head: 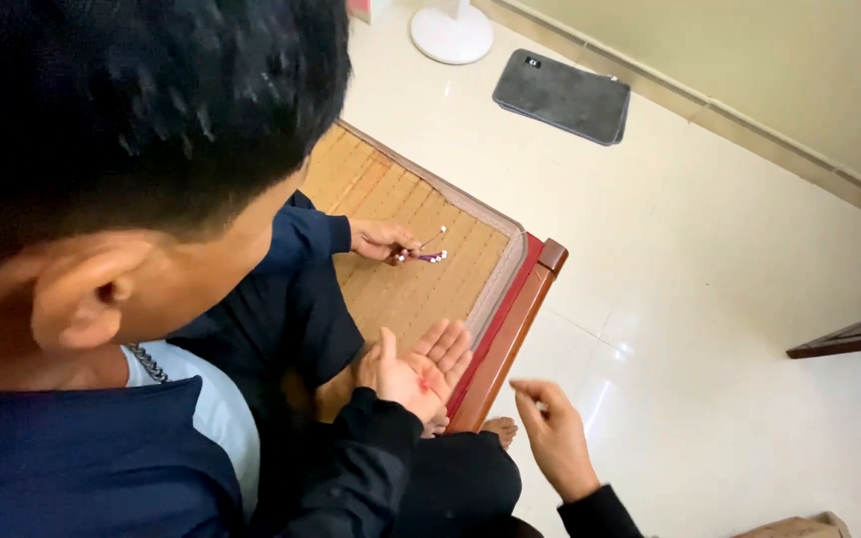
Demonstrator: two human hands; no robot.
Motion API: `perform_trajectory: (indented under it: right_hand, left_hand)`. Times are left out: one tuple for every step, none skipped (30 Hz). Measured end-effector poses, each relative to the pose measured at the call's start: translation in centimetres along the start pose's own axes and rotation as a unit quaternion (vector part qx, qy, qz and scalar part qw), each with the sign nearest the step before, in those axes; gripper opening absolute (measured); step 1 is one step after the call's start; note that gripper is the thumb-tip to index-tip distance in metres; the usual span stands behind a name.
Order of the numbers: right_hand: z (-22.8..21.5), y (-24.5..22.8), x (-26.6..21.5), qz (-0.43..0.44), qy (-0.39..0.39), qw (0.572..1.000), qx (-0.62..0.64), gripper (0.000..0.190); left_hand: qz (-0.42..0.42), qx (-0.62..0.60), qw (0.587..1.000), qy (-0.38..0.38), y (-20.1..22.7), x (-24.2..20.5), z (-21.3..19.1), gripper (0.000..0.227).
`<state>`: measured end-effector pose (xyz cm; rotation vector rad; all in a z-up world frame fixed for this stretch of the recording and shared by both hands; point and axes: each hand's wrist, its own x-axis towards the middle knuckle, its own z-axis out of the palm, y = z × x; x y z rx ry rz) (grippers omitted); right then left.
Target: Sorting small electronic connectors into a plastic bag and organizing wire harnesses on a table.
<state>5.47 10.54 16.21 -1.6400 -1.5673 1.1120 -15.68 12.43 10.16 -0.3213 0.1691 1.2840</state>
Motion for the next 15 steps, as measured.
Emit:
perform_trajectory:
  right_hand:
    - [0.1,1.3,-0.5,0.036,-0.005,0.999,0.01,0.022]
    - [0.1,2.6,-1.0,0.072,-0.011,0.997,0.019,0.023]
    - [0.1,3.2,-1.0,0.071,-0.009,0.997,0.018,0.023]
    - [0.3,3.8,-1.1,0.067,-0.016,0.997,0.025,0.023]
    - [0.5,4.4,-1.2,0.063,-0.023,0.997,0.032,0.023]
    - [0.6,3.2,-1.0,0.062,-0.024,0.997,0.032,0.023]
    - [0.6,2.0,-0.7,0.078,-0.032,0.996,0.028,0.025]
    - [0.7,0.8,-0.5,0.095,-0.04,0.994,0.025,0.027]
    - [0.9,0.0,0.2,0.093,-0.041,0.994,0.027,0.027]
    - [1.1,-0.7,0.7,0.073,-0.049,0.996,0.032,0.029]
    - [1.3,-1.5,1.2,0.052,-0.056,0.996,0.037,0.032]
    - [1.5,-2.3,1.5,0.051,-0.058,0.996,0.038,0.032]
    - [1.6,-3.2,1.8,0.039,-0.072,0.996,0.031,0.035]
    - [1.7,-4.1,2.2,0.027,-0.084,0.996,0.025,0.039]
    - [2.3,-3.4,2.9,0.025,-0.084,0.996,0.026,0.039]
  left_hand:
    - [0.017,0.015,1.0,0.006,0.3,0.1,-0.2,0.094]
    - [0.034,0.029,0.999,0.012,0.5,0.3,-0.4,0.094]
    - [0.033,0.028,0.999,0.011,0.9,0.6,-0.5,0.094]
    - [0.02,0.017,1.0,-0.009,1.4,0.7,-0.8,0.097]
    - [0.006,0.005,1.0,-0.03,1.9,0.8,-1.0,0.101]
    - [0.008,0.005,0.999,-0.03,2.2,0.6,-1.0,0.101]
    - [0.018,0.023,0.999,-0.039,2.4,0.4,-1.0,0.097]
    - [0.03,0.041,0.998,-0.047,2.7,0.2,-0.9,0.093]
    - [0.031,0.043,0.997,-0.048,3.0,0.2,-1.0,0.093]
    - [0.039,0.042,0.997,-0.046,3.3,0.1,-1.2,0.093]
    - [0.047,0.04,0.997,-0.045,3.5,-0.1,-1.4,0.093]
    - [0.049,0.041,0.997,-0.044,3.6,-0.4,-1.0,0.093]
    - [0.056,0.05,0.997,-0.014,3.6,-0.8,-0.5,0.095]
    - [0.063,0.06,0.996,0.015,3.7,-1.0,0.0,0.097]
    - [0.064,0.061,0.996,0.014,4.1,-1.0,-0.3,0.097]
